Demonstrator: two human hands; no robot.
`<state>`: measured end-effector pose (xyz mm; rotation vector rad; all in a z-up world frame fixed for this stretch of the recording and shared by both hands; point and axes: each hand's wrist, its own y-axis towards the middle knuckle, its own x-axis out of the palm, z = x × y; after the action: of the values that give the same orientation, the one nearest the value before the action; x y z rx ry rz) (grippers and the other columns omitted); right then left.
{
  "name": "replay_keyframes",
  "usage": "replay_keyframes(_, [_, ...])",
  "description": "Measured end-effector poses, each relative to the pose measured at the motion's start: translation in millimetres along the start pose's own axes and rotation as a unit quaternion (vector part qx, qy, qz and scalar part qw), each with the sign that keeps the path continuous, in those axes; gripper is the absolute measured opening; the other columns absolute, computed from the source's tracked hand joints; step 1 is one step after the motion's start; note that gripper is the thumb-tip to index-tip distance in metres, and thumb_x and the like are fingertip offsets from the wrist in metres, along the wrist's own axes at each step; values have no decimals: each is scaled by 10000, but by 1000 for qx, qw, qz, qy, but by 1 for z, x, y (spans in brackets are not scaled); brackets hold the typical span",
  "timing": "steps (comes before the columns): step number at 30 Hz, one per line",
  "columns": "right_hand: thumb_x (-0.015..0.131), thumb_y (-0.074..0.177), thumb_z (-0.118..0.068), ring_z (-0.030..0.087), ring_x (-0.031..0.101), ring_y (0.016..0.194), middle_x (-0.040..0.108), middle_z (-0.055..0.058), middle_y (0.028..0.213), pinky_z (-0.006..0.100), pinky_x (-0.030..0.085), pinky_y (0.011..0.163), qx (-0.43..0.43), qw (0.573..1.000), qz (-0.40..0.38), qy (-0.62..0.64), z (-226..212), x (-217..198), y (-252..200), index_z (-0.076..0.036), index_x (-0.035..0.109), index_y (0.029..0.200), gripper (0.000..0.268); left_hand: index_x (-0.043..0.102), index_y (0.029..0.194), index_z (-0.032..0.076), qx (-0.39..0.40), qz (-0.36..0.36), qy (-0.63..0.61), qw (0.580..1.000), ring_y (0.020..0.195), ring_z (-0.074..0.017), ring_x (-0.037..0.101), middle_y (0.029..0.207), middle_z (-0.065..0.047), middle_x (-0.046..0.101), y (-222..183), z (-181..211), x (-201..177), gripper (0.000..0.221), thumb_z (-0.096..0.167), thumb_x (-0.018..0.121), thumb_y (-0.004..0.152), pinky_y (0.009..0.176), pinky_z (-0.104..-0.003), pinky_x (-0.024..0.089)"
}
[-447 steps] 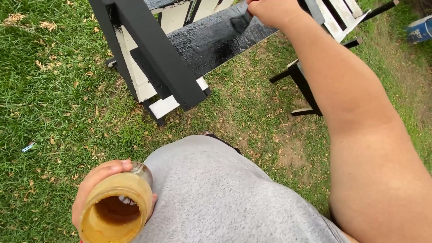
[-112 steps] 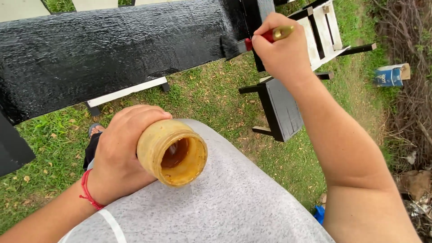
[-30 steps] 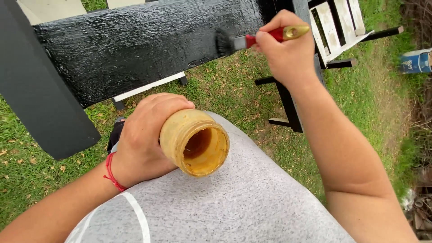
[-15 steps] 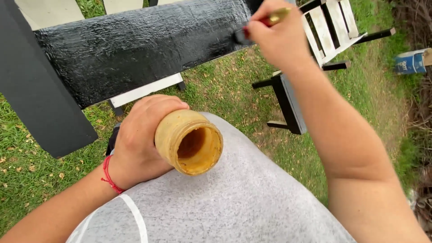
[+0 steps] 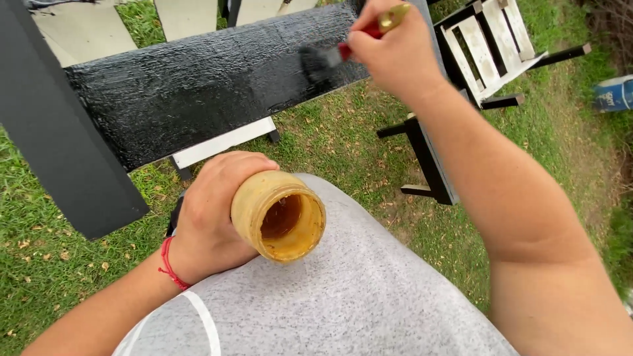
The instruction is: Painting a wooden structure with black paint using a handheld paintbrush.
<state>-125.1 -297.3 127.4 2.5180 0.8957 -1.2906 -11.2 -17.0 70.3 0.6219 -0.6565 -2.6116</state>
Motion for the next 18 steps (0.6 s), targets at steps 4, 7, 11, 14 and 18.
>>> replay_keyframes(4, [612, 925, -60, 64, 463, 540, 592, -21, 646, 227, 378, 453, 6, 999, 12, -45, 13, -14, -1, -161, 638, 783, 177, 543, 1205, 50, 4, -4, -8, 1000, 1068, -287, 662, 1168, -108, 659, -2, 1, 2, 507, 265, 809, 831, 997, -432, 507])
replay_keyframes(7, [601, 930, -27, 85, 521, 628, 631, 11, 753, 236, 430, 520, -45, 995, 24, -84, 15, -24, 3, -142, 627, 844, 146, 548, 1204, 53, 1, -1, 0, 1000, 1074, -289, 659, 1172, -106, 658, -4, 1, 0, 495, 273, 798, 837, 995, -431, 502])
replay_keyframes(11, [629, 919, 83, 80, 506, 531, 630, 23, 663, 197, 365, 434, -174, 973, 47, -147, 8, -32, -7, -71, 681, 791, 207, 549, 1210, 58, -9, 6, 4, 1000, 1067, -281, 658, 1168, -103, 660, -8, 3, -1, 519, 275, 815, 821, 979, -418, 509])
replay_keyframes(14, [678, 936, -91, 16, 514, 552, 701, -11, 866, 116, 442, 431, 92, 995, -40, -9, -51, -5, -24, -172, 665, 875, 102, 554, 1200, 36, 10, 10, 4, 1000, 1073, -296, 664, 1174, -116, 658, -6, 4, -2, 485, 271, 797, 852, 1002, -432, 512])
replay_keyframes(18, [677, 927, -35, 42, 706, 727, 699, -14, 792, 135, 623, 637, -50, 994, -91, 33, -31, -3, -10, -167, 661, 817, 173, 548, 1205, 36, 4, 18, 18, 1000, 1058, -298, 663, 1170, -126, 653, -8, 3, -2, 497, 262, 805, 844, 985, -436, 518])
